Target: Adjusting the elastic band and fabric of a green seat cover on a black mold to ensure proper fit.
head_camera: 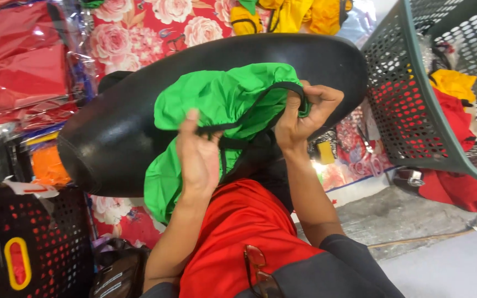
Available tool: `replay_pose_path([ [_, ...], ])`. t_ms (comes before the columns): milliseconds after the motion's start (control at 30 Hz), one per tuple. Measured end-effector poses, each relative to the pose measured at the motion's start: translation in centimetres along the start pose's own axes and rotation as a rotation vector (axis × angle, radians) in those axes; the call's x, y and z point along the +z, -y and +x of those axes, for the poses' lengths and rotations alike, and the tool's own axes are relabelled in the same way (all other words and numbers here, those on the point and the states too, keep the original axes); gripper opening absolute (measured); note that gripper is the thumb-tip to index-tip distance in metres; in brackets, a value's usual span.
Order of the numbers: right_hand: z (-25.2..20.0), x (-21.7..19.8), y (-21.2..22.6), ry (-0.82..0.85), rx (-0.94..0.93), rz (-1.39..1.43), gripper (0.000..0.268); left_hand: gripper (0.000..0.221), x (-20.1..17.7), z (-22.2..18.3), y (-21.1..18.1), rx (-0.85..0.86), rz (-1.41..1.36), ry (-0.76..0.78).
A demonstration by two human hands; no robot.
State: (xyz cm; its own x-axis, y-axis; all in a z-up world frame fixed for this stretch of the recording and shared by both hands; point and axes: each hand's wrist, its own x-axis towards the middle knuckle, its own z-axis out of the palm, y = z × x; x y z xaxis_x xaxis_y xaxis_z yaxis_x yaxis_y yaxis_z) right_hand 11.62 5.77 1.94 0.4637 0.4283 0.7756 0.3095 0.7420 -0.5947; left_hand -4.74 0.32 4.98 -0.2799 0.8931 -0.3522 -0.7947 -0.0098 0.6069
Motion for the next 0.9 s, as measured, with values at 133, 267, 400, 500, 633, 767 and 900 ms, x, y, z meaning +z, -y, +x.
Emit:
replay_pose_path([
  [133,-0.6,-0.3,-0.6,-0.016,0.029,0.026,0.022,0.015,-0.8,-0.6,3.9,-0.125,0.207,0.114],
  [267,-0.9,0.1,-0.5,-0.137,-0.024,0.031,0.023,0.017,1.6,-1.4,4.1,-0.214,0.016,0.203],
  [400,0.6,0.7,0.7,-0.096,-0.068,0.019,0.018,0.025,-1.3,0.9,5.2,-0.046,-0.05,0.478],
  [500,-0.2,-1.6,-5.5,-0.027,-0.191,-0.052,0.022,0.028,-1.5,1.6,4.5,0.019,-0.003,0.558],
  [633,0.2,-1.9,-3.1,0.361,0.194,-0.123,0.015,0.033,-1.4,2.4,3.8,0.116,0.074,0.672],
  [767,0.8,-3.8,0.2,0.567,0.386,-0.121,0.064,0.039,-1.1,2.5,3.4,0.216,0.153,0.744],
  [900,1.6,-4.2,4.1,0.371,0.119,-0.035,0.039,0.039,-4.3,4.0,5.9,0.183,0.162,0.674],
])
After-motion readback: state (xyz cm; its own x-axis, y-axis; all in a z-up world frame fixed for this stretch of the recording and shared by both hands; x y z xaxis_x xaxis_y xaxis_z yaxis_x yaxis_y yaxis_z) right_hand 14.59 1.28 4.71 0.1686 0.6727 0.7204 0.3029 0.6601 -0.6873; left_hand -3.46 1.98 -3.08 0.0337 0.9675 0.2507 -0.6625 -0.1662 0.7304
